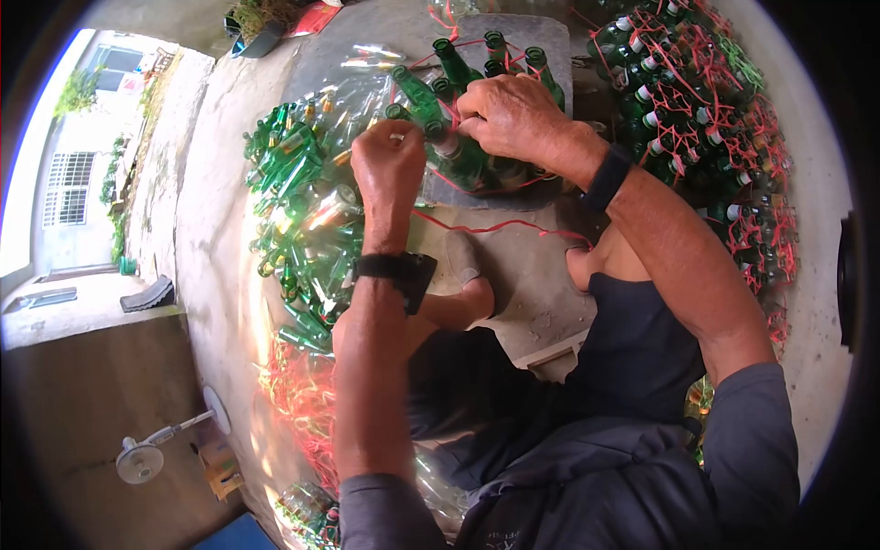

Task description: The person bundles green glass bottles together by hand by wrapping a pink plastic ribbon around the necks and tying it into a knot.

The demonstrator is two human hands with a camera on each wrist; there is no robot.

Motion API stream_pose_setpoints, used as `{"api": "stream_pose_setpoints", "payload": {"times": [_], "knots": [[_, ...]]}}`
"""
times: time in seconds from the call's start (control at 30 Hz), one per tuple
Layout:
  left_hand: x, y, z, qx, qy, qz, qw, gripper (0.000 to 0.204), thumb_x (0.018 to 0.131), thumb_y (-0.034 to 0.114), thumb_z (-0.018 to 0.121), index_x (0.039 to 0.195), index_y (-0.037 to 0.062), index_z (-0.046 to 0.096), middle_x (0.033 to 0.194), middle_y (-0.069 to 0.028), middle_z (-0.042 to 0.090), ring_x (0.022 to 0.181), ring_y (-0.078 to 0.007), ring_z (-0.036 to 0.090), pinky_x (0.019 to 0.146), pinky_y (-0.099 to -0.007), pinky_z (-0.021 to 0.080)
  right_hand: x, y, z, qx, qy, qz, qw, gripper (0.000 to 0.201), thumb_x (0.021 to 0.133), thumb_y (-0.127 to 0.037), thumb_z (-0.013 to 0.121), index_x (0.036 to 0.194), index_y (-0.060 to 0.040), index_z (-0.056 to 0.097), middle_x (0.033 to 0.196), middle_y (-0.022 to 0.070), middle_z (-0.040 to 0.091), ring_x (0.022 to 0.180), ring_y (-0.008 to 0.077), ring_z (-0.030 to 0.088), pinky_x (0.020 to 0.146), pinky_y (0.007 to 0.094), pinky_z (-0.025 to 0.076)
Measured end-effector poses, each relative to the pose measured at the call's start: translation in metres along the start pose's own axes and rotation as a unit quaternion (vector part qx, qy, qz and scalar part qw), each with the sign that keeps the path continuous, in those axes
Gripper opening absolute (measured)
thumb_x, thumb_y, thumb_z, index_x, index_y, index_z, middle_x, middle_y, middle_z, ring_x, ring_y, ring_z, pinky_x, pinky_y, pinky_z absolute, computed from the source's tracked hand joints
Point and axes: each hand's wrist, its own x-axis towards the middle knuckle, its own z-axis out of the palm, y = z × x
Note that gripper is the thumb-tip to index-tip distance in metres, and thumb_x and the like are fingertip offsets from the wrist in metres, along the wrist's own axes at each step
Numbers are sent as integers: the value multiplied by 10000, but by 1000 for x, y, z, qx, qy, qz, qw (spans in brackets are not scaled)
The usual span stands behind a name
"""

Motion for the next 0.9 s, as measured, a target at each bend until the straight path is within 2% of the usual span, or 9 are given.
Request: {"api": "stream_pose_setpoints", "payload": {"times": [0.03, 0.13, 0.27, 0.43, 0.47, 0.5, 0.73, 0.8, 0.9], "knots": [[-5, -2, 2, 1, 2, -1, 1000, 262, 872, 186, 704, 984, -28, 806, 766, -181, 754, 718, -248, 745, 716, -375, 568, 0, 2, 1, 12, 19, -8, 1000, 135, 835, -201, 666, 857, -124, 776, 882, 173, 758, 924, 392, 738, 823, 523, 571], [-19, -15, 14, -149, 28, -83, 985, 344, 920, 202, 740, 1018, -126, 763, 724, -24, 654, 682, -87, 557, 608, -288, 466, 0, 4, 0, 7, -1, -8, 1000, 122, 830, -185, 663, 833, -105, 755, 879, 180, 751, 917, 403, 731, 809, 533, 565], [-29, -17, 26, -281, 21, -140, 949, 279, 995, 221, 754, 1072, -46, 774, 728, 70, 597, 584, -21, 419, 503, -237, 300, 1, 7, -6, -21, -28, -35, 999, 131, 844, -189, 663, 823, -86, 741, 873, 178, 742, 904, 412, 724, 798, 538, 558], [-32, -21, 29, -352, 22, -137, 926, 277, 1001, 213, 747, 1105, -42, 775, 748, 76, 600, 583, -18, 411, 499, -234, 288, -6, 16, -19, 31, 6, -118, 993, 256, 837, -199, 798, 1023, -41, 721, 1021, 131, 712, 949, 374, 698, 820, 485, 544], [-34, -23, 30, -354, 18, -136, 925, 288, 1005, 200, 737, 1108, -66, 770, 815, 40, 652, 659, -35, 476, 562, -237, 351, -8, 17, -22, 34, 15, -120, 992, 306, 806, -179, 818, 1053, -39, 704, 1025, 124, 689, 976, 363, 678, 843, 475, 536], [-35, -23, 30, -356, 14, -136, 925, 298, 1010, 187, 727, 1111, -90, 766, 882, 3, 704, 735, -51, 541, 625, -239, 413, -10, 18, -24, 31, 12, -123, 992, 306, 806, -179, 818, 1053, -39, 704, 1025, 124, 689, 976, 363, 678, 843, 475, 536], [-37, -28, 29, -366, -2, -120, 923, 313, 1022, 188, 715, 1166, -88, 752, 915, 9, 710, 758, -50, 548, 635, -238, 419, -14, 21, -36, -25, 47, -157, 986, 296, 796, -180, 829, 1030, -42, 711, 960, 108, 656, 959, 329, 644, 874, 443, 522], [-36, -29, 33, -384, 5, -113, 916, 258, 1010, 202, 738, 1151, -10, 779, 769, 83, 603, 607, -9, 426, 517, -228, 311, -13, 23, -38, -18, 34, -147, 988, 297, 795, -186, 833, 1023, -38, 712, 960, 108, 659, 945, 327, 643, 871, 442, 522], [-35, -35, 33, -369, 2, -92, 925, 256, 1008, 196, 737, 1158, -7, 780, 801, 81, 626, 636, -10, 453, 539, -222, 335, -10, 24, -35, 3, 54, -162, 985, 278, 807, -183, 831, 1011, -33, 716, 946, 109, 662, 920, 326, 638, 866, 441, 518]]}}
